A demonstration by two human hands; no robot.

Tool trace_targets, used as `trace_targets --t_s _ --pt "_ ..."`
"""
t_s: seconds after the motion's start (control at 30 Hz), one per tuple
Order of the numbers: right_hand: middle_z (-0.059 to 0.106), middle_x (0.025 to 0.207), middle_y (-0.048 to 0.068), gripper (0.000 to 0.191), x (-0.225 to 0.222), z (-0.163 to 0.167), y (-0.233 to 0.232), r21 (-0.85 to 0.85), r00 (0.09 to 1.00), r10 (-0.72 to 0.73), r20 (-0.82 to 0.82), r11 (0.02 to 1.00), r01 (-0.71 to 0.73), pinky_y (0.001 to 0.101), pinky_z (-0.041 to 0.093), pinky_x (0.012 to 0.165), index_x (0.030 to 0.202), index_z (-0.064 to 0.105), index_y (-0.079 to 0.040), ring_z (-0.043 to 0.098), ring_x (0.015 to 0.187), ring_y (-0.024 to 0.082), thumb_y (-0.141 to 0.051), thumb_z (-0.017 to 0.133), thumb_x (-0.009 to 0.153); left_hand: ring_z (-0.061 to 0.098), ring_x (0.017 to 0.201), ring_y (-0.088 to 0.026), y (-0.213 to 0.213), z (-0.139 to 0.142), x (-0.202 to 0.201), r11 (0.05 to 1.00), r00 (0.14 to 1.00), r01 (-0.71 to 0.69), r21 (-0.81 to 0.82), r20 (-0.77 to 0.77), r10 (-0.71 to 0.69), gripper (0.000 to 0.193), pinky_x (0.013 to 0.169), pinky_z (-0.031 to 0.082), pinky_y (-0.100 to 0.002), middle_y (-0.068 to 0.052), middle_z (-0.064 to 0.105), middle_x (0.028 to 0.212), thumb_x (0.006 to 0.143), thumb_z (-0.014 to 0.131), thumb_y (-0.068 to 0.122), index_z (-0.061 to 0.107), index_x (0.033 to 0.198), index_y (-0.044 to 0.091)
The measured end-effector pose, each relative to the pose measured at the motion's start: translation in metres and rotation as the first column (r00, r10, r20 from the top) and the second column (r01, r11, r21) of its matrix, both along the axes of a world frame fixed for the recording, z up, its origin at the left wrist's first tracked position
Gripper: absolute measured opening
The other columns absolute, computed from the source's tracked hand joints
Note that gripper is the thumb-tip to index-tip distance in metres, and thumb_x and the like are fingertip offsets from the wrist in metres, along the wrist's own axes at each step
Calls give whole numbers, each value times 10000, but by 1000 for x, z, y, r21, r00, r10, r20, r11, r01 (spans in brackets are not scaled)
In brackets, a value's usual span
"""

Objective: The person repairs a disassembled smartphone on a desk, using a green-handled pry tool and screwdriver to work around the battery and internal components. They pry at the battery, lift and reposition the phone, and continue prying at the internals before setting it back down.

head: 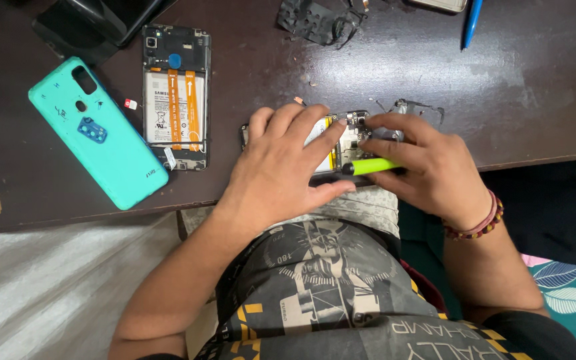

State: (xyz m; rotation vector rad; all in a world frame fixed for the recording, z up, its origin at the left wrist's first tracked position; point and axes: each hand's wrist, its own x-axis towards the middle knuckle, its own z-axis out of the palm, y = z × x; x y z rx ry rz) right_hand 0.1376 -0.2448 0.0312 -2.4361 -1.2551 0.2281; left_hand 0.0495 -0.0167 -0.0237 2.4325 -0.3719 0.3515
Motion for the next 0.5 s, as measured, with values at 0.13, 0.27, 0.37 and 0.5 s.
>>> trace_targets --t_s 0.13,0.27,0.37,0.5 --pt "719 1159 40 372 0 2 0 26 993 101 55 994 -103 349 581 704 1075 782 -120 727 860 233 -167 863 715 486 1288 -325 -1 -1 0 999 1000 -5 37 5 5 701 1082 344 -516 -109 559 1358 789 819 496 643 1346 108" --pt "726 1073 20 316 -1 2 3 57 978 182 99 980 -188 350 582 720 1042 767 -111 726 875 224 -185 860 749 489 1280 -310 0 -1 0 999 1000 -2 43 15 2 638 1075 355 -505 -102 560 1355 849 814 472 646 1344 107" --pt "725 1053 27 326 -2 1 5 50 965 217 146 973 -226 355 579 708 1053 767 -106 721 857 229 -184 853 748 488 1274 -311 1 -1 0 999 1000 -3 49 24 1 632 1068 358 -507 -103 561 1351 845 812 466 648 1337 104" --pt "724 1040 38 343 -2 1 4 39 956 239 169 968 -249 359 575 689 1066 764 -104 716 837 236 -175 842 739 488 1271 -314 1 -1 0 998 1000 -6 56 30 4 635 1063 359 -507 -103 561 1344 837 811 466 650 1333 106"
